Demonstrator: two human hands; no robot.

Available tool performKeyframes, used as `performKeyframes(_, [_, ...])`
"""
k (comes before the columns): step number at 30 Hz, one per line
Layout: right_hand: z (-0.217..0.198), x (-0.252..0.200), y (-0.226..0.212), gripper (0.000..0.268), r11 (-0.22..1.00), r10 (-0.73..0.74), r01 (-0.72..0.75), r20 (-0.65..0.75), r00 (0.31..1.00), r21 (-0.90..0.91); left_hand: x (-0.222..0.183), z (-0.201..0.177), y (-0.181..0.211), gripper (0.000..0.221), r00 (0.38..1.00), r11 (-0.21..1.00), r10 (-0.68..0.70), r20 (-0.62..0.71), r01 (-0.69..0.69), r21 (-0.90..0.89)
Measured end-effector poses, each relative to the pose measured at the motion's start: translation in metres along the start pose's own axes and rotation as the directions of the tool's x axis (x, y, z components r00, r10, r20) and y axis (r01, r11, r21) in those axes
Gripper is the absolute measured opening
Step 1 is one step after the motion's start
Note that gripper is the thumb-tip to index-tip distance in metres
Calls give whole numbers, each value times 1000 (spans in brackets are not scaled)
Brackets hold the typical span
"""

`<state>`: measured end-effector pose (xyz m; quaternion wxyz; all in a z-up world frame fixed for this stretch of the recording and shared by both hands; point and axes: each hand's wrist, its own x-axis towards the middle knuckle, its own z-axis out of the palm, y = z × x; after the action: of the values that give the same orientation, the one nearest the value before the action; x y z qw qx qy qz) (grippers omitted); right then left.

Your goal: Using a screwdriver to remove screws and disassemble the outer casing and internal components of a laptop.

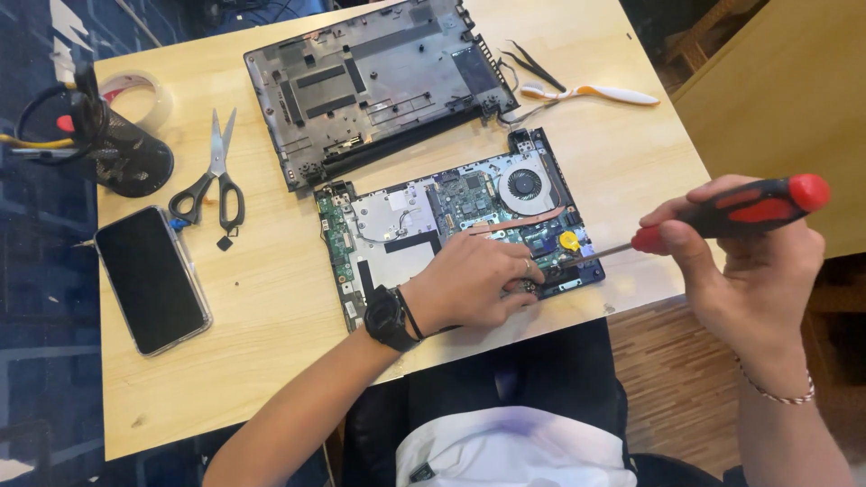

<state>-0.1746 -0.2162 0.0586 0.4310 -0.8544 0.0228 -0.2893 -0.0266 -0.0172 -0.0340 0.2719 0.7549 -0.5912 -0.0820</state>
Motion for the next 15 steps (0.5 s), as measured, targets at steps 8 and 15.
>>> performKeyframes(8, [-2,-8,13,25,988,66,-53,-84,994,143,4,16,-2,26,977,998,-12,-213,-1,-57])
performKeyframes(15, [4,-9,7,25,985,114,-93,-143,983,145,6,15,-1,18,943,992,62,-327,-94,-82])
